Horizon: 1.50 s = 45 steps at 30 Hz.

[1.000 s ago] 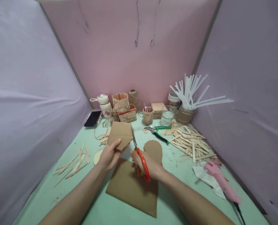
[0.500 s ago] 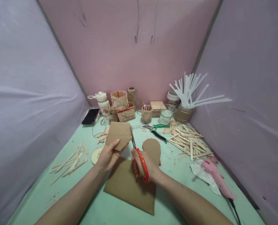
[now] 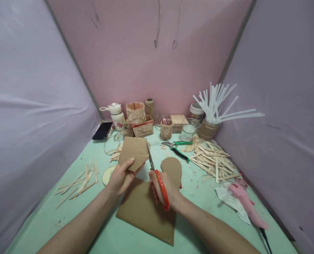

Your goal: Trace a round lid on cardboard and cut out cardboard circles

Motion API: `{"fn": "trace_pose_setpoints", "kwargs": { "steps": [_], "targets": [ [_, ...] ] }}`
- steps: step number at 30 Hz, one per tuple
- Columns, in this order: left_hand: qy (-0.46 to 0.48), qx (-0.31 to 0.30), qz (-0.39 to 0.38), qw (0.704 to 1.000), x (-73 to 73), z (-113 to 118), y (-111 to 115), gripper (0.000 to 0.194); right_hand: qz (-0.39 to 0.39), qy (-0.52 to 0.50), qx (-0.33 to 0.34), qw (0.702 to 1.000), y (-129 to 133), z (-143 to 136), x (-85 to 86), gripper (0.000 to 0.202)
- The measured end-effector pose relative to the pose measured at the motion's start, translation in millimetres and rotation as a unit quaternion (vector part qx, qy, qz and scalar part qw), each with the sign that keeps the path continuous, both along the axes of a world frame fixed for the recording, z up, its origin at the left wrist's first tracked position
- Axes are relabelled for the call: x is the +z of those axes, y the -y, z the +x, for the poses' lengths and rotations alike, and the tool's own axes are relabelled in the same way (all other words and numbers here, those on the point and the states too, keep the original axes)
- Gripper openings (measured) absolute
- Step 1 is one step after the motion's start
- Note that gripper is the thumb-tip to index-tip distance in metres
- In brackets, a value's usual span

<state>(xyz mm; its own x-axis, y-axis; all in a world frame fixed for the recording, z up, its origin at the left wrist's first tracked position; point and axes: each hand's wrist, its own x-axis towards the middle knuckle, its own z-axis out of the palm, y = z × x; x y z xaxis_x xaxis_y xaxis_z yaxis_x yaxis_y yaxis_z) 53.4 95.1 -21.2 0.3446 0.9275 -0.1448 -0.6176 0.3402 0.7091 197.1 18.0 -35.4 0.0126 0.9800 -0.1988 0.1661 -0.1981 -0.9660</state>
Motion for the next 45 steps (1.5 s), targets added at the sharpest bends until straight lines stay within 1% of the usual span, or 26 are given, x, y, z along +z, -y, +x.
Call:
{"fn": "trace_pose_setpoints", "kwargs": {
  "steps": [3,7,11,19,21,24,26,29,32,34,37,39,42,45],
  "targets": [
    [-0.006,0.000,-0.002,1.000,1.2,-1,1,0.046,0.004,0.011,0.002,1.000,1,1,0.3,0.071],
    [-0.006,-0.003,0.005,1.000,4.0,-1,2,0.050,0.011,0.027,0.008,1.000,3,2,0.5,0.065],
    [-0.002,-0.003,0.005,1.000,6.4,-1,2,0.049,0.005,0.024,0.007,1.000,2,2,0.0,0.062],
    [0.009,-0.001,-0.014,1.000,11.3,-2,3,0.046,-0.012,0.019,-0.017,1.000,2,-2,3.7,0.057],
    [0.015,0.013,-0.027,0.999,10.4,-1,3,0.043,-0.018,0.028,-0.022,0.999,1,-3,3.9,0.057],
    [0.016,0.051,-0.062,0.997,7.3,2,3,0.033,-0.025,0.053,-0.027,0.998,1,-4,1.0,0.056],
    [0.001,0.071,-0.077,0.994,6.3,3,3,0.032,-0.018,0.064,-0.021,0.998,2,-4,-3.1,0.055],
    [-0.032,0.088,-0.072,0.993,7.8,3,4,0.037,0.002,0.065,-0.002,0.998,3,-3,-10.3,0.052],
    [-0.048,0.085,-0.055,0.994,10.2,3,6,0.040,0.036,0.077,0.007,0.996,5,-1,-14.3,0.053],
    [-0.050,0.073,-0.047,0.995,10.7,4,9,0.042,0.062,0.080,0.011,0.995,5,0,-13.8,0.058],
    [-0.044,0.064,-0.035,0.996,10.5,6,13,0.045,0.077,0.050,0.018,0.996,4,0,-10.0,0.067],
    [-0.041,0.064,-0.030,0.997,10.8,6,15,0.044,0.065,0.016,0.021,0.998,4,-1,-8.1,0.072],
    [-0.050,0.058,-0.032,0.997,11.4,6,16,0.038,0.040,-0.027,0.014,0.999,4,-2,-9.7,0.073],
    [-0.054,0.047,-0.025,0.997,10.5,6,16,0.032,0.039,-0.037,0.005,0.999,5,-1,-14.5,0.072]
  ]
}}
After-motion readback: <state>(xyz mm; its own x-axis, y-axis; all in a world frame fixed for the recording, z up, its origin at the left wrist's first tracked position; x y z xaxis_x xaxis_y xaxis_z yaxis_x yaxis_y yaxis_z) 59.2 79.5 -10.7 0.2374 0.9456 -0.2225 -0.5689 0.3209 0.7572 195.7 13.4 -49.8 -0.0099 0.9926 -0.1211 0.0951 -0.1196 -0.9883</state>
